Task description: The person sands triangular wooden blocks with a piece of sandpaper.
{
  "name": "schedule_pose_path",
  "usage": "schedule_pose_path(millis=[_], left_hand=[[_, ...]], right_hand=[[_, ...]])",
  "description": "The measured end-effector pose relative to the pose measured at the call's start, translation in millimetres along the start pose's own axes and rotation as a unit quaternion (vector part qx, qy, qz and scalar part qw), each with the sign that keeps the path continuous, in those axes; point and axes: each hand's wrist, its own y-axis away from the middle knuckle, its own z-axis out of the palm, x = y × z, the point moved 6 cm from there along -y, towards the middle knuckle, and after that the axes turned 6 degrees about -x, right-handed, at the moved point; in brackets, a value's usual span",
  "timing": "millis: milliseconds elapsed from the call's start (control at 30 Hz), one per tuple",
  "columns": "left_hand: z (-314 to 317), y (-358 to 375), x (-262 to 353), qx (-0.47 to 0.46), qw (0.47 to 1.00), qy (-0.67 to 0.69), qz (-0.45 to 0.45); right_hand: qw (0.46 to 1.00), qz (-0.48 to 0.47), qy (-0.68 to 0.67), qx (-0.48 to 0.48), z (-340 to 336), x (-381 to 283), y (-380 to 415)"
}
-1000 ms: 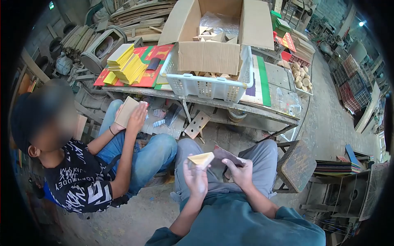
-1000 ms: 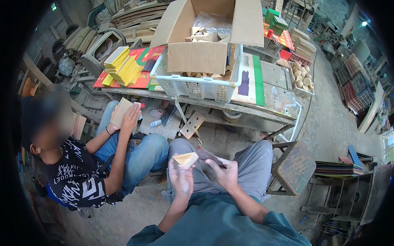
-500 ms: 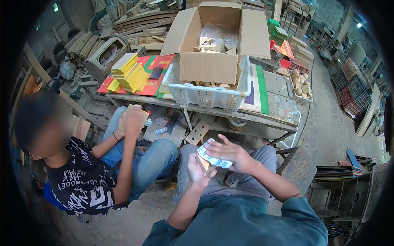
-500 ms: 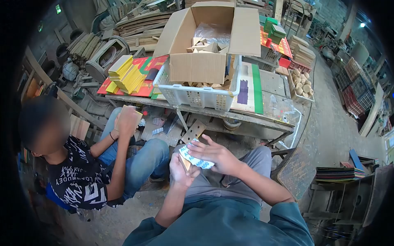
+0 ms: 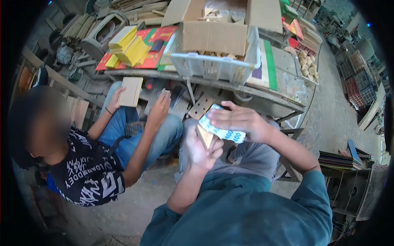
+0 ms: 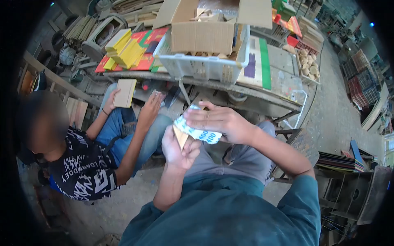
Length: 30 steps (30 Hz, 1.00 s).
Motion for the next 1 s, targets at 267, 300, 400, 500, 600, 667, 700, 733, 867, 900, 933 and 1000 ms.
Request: schedule_pose_path(millis=[267, 300, 400, 500, 600, 667, 700, 733, 867, 900, 933, 1000], left_hand=[[37, -19, 8, -0.201, 0.979, 0.039, -0.021], [24, -28, 13, 0.024, 0.990, -0.114, 0.075], [44, -13, 21, -0.147, 0.988, 0.036, 0.019], [28, -31, 32, -0.031, 0.964, -0.235, 0.124], [21, -13, 29, 0.127, 0.984, -0.063, 0.109], [38, -20, 30, -0.044, 0.996, -0.026, 0.071], [47, -21, 32, -0.069, 0.995, -0.024, 0.067], [71, -32, 34, -0.072, 0.995, -0.025, 0.068], [56, -30, 40, 0.107, 0.989, -0.088, 0.055], [64, -25, 40, -0.009, 0.993, -0.106, 0.046], [70, -23, 41, -0.014, 0.990, -0.135, 0.036], [78, -23, 46, -0.036, 0.989, -0.131, 0.056]], right_hand=[[0.999, -0.025, 0.041, 0.001, -10, -16, -18], [0.998, -0.059, 0.016, -0.023, -8, -26, -24], [0.999, -0.034, 0.031, 0.010, -21, -8, -28], [0.998, -0.053, 0.028, 0.018, -18, -25, -34], [0.994, -0.071, 0.073, -0.024, -21, -21, -33], [0.992, -0.018, 0.120, 0.031, -35, -3, -35], [0.996, -0.009, 0.074, 0.044, -31, -12, -35], [0.997, -0.054, 0.047, 0.009, -24, -33, -37], [0.989, 0.054, 0.118, 0.076, -45, -4, -32], [0.977, 0.124, 0.139, 0.102, -59, 18, -24], [0.971, 0.140, 0.121, 0.153, -72, 27, -19], [0.914, 0.252, -0.092, 0.305, -72, 22, 4]])
